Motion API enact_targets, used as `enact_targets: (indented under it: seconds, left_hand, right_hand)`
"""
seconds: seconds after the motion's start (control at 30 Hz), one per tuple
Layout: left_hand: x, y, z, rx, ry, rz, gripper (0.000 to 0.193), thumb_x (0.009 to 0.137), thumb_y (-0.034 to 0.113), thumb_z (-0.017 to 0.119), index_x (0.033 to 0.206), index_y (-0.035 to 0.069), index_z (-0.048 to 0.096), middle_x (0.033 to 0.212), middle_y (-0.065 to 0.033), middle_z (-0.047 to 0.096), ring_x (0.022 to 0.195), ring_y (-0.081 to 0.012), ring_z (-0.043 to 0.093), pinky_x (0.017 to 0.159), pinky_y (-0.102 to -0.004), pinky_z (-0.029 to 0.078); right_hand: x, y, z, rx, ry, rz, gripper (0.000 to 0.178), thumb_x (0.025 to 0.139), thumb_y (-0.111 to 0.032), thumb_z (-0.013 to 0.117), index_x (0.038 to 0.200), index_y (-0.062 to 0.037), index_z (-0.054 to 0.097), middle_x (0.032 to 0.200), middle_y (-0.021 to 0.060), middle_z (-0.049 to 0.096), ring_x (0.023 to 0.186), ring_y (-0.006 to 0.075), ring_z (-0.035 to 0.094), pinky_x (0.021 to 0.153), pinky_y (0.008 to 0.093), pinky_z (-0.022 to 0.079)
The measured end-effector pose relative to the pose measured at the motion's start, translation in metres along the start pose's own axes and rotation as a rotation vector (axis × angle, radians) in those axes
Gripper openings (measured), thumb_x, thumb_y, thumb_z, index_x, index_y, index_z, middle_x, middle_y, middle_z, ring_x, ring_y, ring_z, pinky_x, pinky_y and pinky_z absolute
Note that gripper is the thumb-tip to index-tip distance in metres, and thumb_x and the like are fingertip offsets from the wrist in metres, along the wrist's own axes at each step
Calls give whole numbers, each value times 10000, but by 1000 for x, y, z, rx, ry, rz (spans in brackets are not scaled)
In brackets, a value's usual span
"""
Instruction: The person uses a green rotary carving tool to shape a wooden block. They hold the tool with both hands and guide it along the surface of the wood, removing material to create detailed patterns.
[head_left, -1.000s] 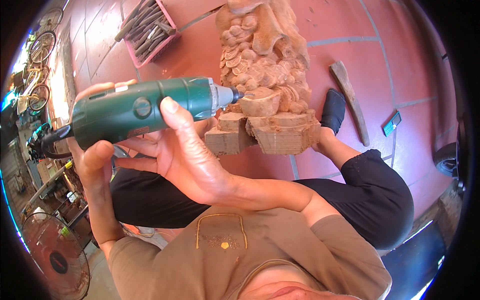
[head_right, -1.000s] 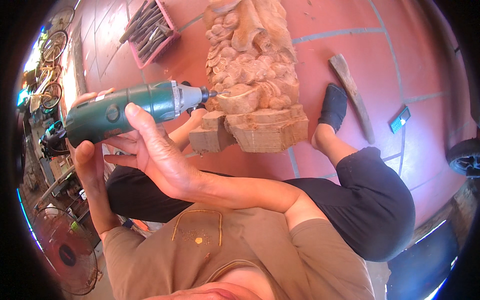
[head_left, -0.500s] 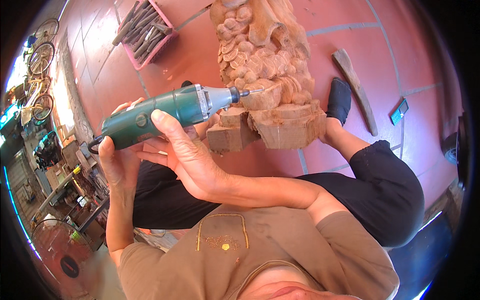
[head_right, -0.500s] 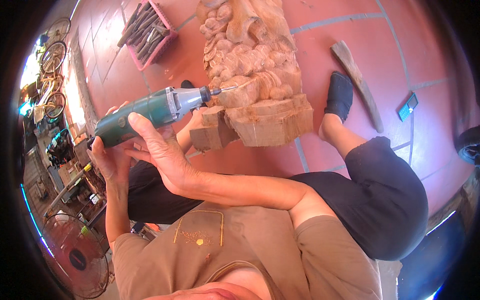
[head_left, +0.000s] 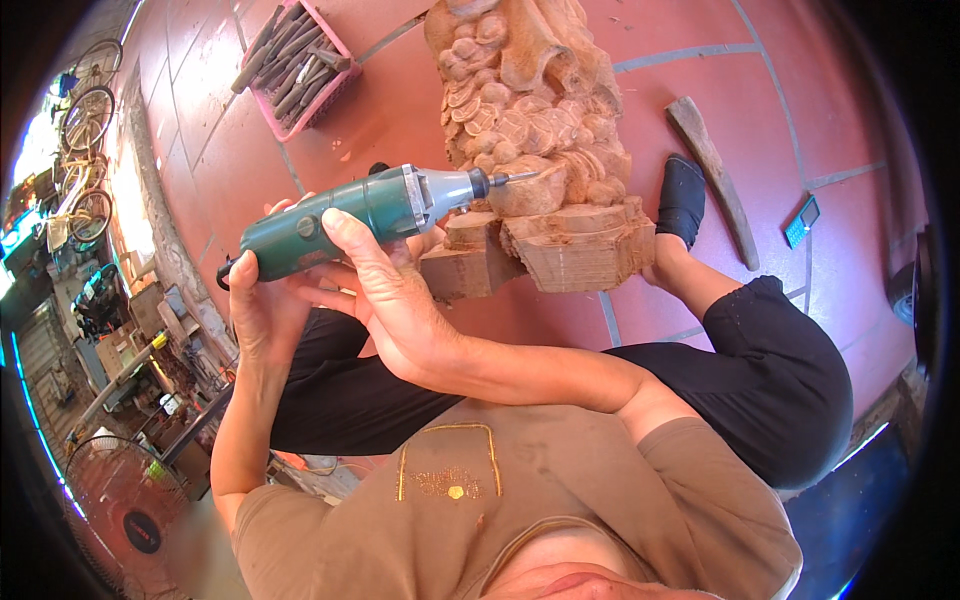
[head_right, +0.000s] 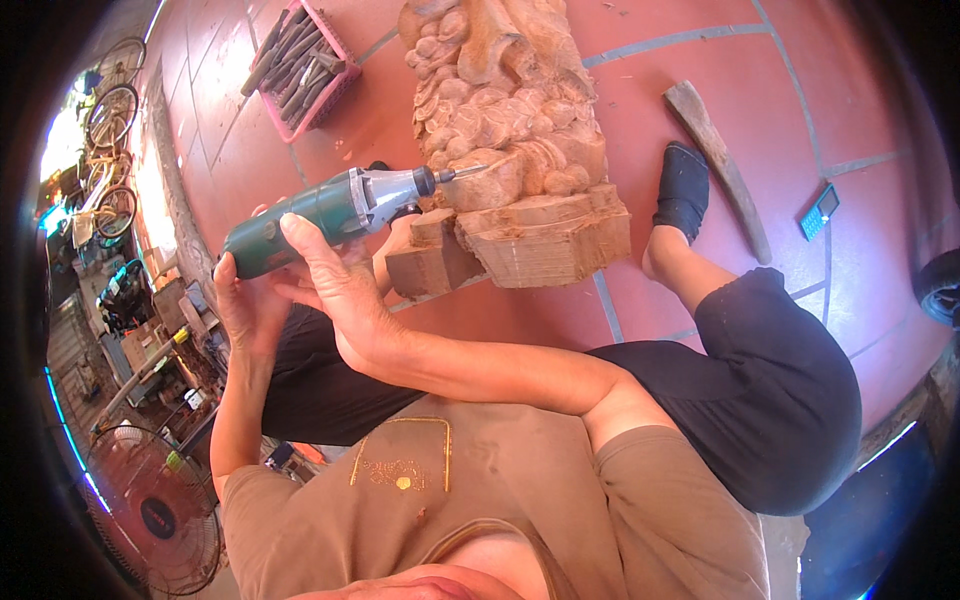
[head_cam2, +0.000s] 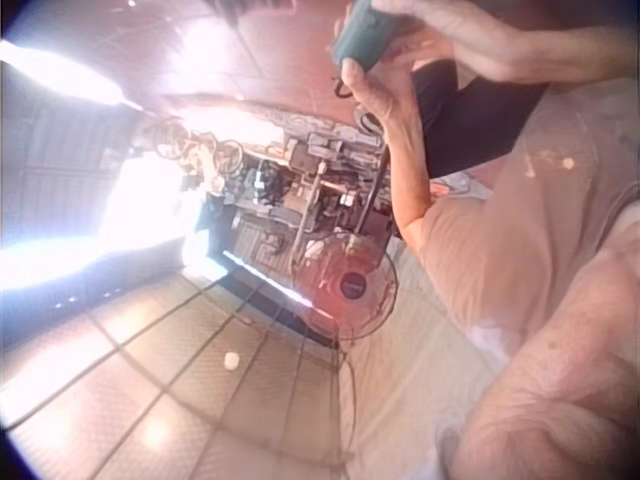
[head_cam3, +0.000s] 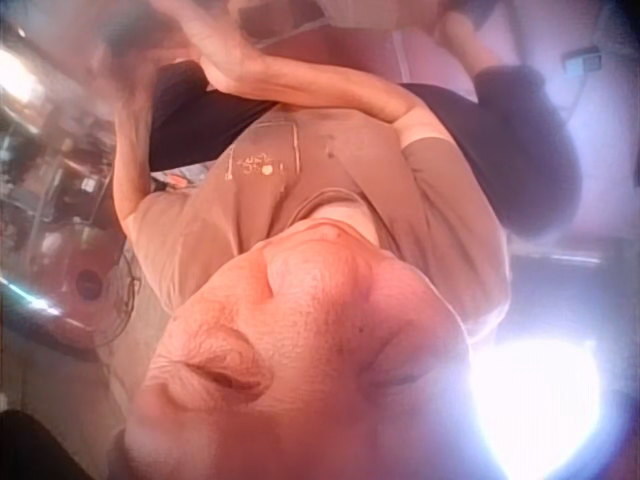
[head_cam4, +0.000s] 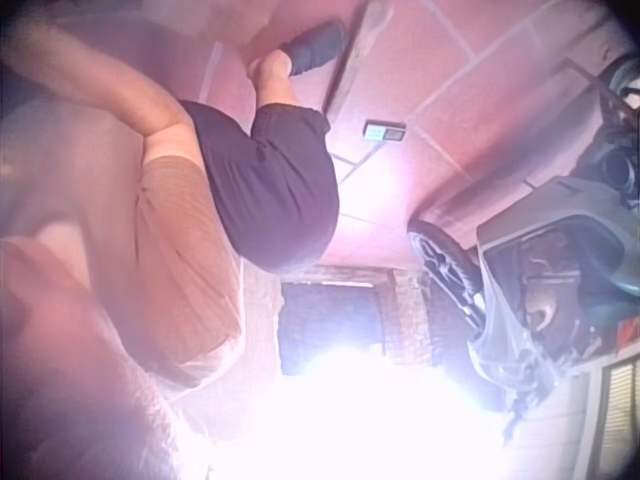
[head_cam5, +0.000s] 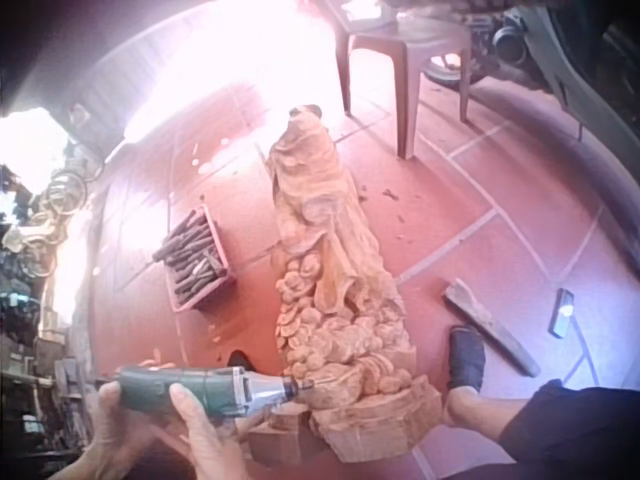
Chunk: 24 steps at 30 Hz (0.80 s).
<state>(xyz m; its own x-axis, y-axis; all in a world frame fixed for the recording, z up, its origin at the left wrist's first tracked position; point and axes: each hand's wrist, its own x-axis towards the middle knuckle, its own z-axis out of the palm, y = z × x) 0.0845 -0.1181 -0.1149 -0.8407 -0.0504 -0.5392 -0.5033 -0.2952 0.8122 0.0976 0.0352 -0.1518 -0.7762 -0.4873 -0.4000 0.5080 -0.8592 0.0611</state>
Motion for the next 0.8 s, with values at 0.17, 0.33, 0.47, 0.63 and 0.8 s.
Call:
enact_targets:
  seconds: [0.17,0.33,0.47,0.63,0.8]
  left_hand:
    - [2,-4,-3,-16,24,-12,741,778,412,752,1346,26,475,1355,-164,517,1252,-281,497,1092,-434,376]
    - [3,-6,-6,-24,31,-36,725,785,416,752,1346,43,483,1323,-131,542,1225,-275,515,1069,-441,399]
    - [3,-5,-5,14,60,-32,724,785,428,749,1345,53,486,1301,-114,554,1217,-272,521,1063,-443,405]
    - [3,-4,-4,30,34,-61,726,780,450,742,1338,57,494,1299,-113,556,1208,-268,526,1063,-433,402]
    - [1,-4,-2,5,41,-61,732,768,457,746,1328,52,505,1298,-114,559,1202,-265,528,1057,-424,398]
  right_hand:
    - [0,-4,1,-19,33,22,504,947,-373,627,1305,-79,428,1248,97,564,1073,252,630,955,416,531]
    - [7,-5,-7,-16,8,42,517,935,-362,647,1297,-78,412,1226,105,567,1047,253,639,921,420,558]
    - [7,-6,-4,11,28,27,504,924,-342,667,1272,-81,413,1205,106,568,1052,258,635,902,422,575]
    - [8,-4,-7,26,6,21,541,918,-358,673,1286,-88,384,1220,110,553,1076,258,622,920,429,566]
    - [-1,-2,1,-21,69,10,621,910,-406,670,1329,-110,321,1240,113,542,1092,254,612,953,441,540]
